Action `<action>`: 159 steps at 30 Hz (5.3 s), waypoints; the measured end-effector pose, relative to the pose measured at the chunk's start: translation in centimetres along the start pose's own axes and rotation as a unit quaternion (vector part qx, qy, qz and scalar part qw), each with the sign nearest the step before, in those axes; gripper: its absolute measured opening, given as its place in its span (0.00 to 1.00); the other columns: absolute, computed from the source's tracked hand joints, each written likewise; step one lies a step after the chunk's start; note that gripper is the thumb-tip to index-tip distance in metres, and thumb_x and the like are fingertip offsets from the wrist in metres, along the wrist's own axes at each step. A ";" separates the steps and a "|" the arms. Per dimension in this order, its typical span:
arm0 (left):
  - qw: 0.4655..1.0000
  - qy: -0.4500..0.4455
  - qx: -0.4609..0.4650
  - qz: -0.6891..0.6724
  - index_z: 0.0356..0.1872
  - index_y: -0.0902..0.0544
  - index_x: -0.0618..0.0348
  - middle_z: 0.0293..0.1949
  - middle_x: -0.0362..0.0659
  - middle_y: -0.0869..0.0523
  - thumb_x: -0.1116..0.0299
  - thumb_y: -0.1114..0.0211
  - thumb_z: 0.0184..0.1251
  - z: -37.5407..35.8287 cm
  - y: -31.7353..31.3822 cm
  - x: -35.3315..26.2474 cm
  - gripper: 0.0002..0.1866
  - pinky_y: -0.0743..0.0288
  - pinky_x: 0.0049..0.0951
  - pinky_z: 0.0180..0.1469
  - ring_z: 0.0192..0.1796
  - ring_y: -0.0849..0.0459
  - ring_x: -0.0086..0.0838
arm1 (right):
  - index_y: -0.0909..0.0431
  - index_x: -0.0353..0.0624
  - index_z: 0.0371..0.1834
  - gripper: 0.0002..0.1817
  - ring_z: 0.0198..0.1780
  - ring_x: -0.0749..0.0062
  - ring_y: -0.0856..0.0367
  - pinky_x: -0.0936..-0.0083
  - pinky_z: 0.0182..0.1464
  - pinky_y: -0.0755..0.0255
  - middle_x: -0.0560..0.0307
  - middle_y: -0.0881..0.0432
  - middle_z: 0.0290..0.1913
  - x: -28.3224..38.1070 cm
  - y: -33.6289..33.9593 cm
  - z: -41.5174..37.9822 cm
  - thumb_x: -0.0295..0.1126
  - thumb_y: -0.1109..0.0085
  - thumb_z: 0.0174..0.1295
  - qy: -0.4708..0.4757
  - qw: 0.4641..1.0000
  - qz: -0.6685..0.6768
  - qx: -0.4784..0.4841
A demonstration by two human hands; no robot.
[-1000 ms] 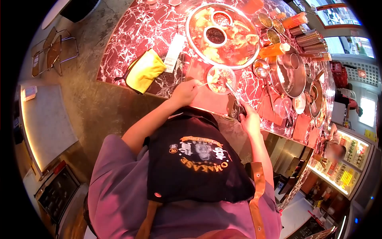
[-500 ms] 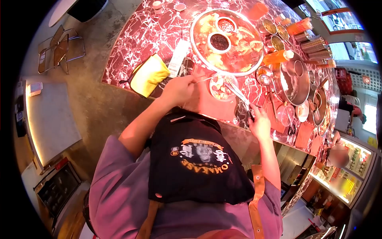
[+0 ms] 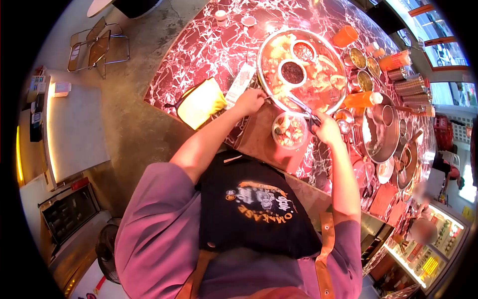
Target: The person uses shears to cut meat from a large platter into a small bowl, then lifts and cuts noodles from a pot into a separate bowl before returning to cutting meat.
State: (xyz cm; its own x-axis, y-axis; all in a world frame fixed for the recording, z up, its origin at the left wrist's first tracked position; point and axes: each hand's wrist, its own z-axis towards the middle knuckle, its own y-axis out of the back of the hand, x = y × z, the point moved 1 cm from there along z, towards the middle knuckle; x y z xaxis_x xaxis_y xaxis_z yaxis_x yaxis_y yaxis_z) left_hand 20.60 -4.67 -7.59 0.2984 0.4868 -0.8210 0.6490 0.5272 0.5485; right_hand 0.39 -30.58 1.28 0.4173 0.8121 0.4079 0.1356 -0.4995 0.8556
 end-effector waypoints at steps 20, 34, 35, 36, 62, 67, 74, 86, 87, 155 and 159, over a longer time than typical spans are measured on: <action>0.985 0.083 -0.145 0.051 0.50 0.14 0.59 0.36 0.52 0.11 0.63 0.42 0.68 -1.3 7.7 -2.7 0.16 0.22 0.40 0.44 0.39 0.12 0.43 | 0.22 0.54 0.64 0.30 0.56 0.47 0.17 0.57 0.58 0.23 0.43 0.17 0.54 6.8 4.5 3.7 0.34 0.30 0.54 0.013 0.991 -0.090 -0.098; 0.979 0.119 0.074 0.151 0.38 0.11 0.57 0.41 0.50 0.10 0.63 0.40 0.61 2.8 0.0 -4.1 0.13 0.19 0.42 0.49 0.45 0.12 0.48 | 0.18 0.52 0.58 0.23 0.54 0.47 0.14 0.55 0.57 0.22 0.40 0.13 0.49 3.3 3.8 -0.1 0.33 0.39 0.56 -0.062 0.970 -0.215 0.090; 0.988 0.120 0.072 0.070 0.38 0.11 0.59 0.40 0.51 0.10 0.63 0.39 0.61 2.1 0.1 -3.0 0.13 0.19 0.41 0.48 0.44 0.12 0.48 | 0.18 0.52 0.58 0.23 0.54 0.46 0.15 0.55 0.58 0.22 0.40 0.13 0.49 2.7 3.8 -0.7 0.33 0.39 0.56 -0.058 0.972 -0.211 0.082; 0.996 0.071 0.032 0.045 0.41 0.11 0.59 0.38 0.52 0.10 0.64 0.39 0.61 1.2 -0.4 -1.6 0.14 0.20 0.39 0.46 0.41 0.12 0.45 | 0.18 0.52 0.58 0.23 0.54 0.46 0.15 0.55 0.58 0.22 0.40 0.13 0.49 2.1 4.0 -1.2 0.33 0.39 0.56 -0.059 0.972 -0.211 0.083; 0.955 0.133 0.099 -0.247 0.52 0.14 0.65 0.38 0.42 0.11 0.69 0.39 0.72 -1.0 -0.4 3.6 0.14 0.24 0.25 0.45 0.41 0.17 0.21 | 0.24 0.49 0.65 0.30 0.58 0.47 0.17 0.58 0.59 0.24 0.40 0.15 0.55 1.3 -0.8 -1.7 0.35 0.32 0.55 -0.120 0.986 0.116 0.012; 0.993 0.083 0.073 -0.032 0.54 0.15 0.65 0.38 0.43 0.10 0.68 0.42 0.74 -1.6 3.8 0.6 0.15 0.22 0.27 0.46 0.40 0.15 0.23 | 0.24 0.53 0.67 0.33 0.59 0.45 0.20 0.56 0.60 0.24 0.41 0.18 0.56 2.9 -0.7 -2.1 0.31 0.31 0.54 -0.118 0.993 -0.023 -0.012; 0.994 0.013 0.104 0.010 0.52 0.14 0.59 0.46 0.55 0.11 0.63 0.42 0.72 1.8 3.0 0.6 0.16 0.21 0.38 0.54 0.50 0.12 0.46 | 0.21 0.52 0.64 0.32 0.51 0.48 0.18 0.57 0.54 0.22 0.45 0.18 0.47 4.0 -1.0 -2.8 0.28 0.34 0.51 -0.050 0.991 -0.096 -0.073; 0.927 0.141 0.076 -0.339 0.55 0.18 0.62 0.39 0.38 0.13 0.71 0.45 0.78 0.0 0.9 4.3 0.12 0.29 0.15 0.34 0.32 0.22 0.16 | 0.24 0.48 0.64 0.32 0.54 0.47 0.19 0.56 0.57 0.23 0.43 0.19 0.49 4.7 -0.5 -4.4 0.35 0.35 0.50 -0.072 0.993 -0.002 -0.097; 0.894 0.203 0.084 -0.390 0.55 0.18 0.60 0.36 0.35 0.14 0.71 0.44 0.78 -0.1 1.2 4.0 0.12 0.35 0.13 0.26 0.25 0.28 0.12 | 0.25 0.49 0.66 0.34 0.55 0.46 0.19 0.55 0.58 0.24 0.42 0.19 0.50 4.5 -0.5 -4.4 0.36 0.35 0.50 -0.104 0.991 0.021 -0.079; 0.966 0.099 0.132 -0.200 0.52 0.17 0.66 0.28 0.35 0.20 0.71 0.44 0.74 -15.0 0.4 -4.8 0.13 0.29 0.23 0.34 0.30 0.26 0.16 | 0.28 0.53 0.64 0.33 0.50 0.48 0.16 0.57 0.53 0.23 0.48 0.16 0.47 7.3 0.2 -20.8 0.33 0.32 0.50 -0.183 0.981 0.068 -0.023; 0.983 0.040 0.078 -0.161 0.52 0.16 0.64 0.30 0.41 0.16 0.69 0.42 0.74 -15.4 0.3 -4.8 0.13 0.25 0.29 0.36 0.30 0.19 0.26 | 0.29 0.53 0.64 0.35 0.54 0.47 0.17 0.55 0.56 0.25 0.44 0.17 0.51 7.9 0.5 -20.4 0.37 0.31 0.48 -0.191 0.980 0.046 0.026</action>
State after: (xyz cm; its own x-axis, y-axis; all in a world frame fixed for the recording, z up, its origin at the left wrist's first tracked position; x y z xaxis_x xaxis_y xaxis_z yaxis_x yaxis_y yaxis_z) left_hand 8.60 3.90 -1.04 0.0084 0.3694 -0.9292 0.8026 0.5518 0.2266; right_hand -14.62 -18.27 11.44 0.7347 0.5954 0.3252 0.1226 -0.5881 0.7995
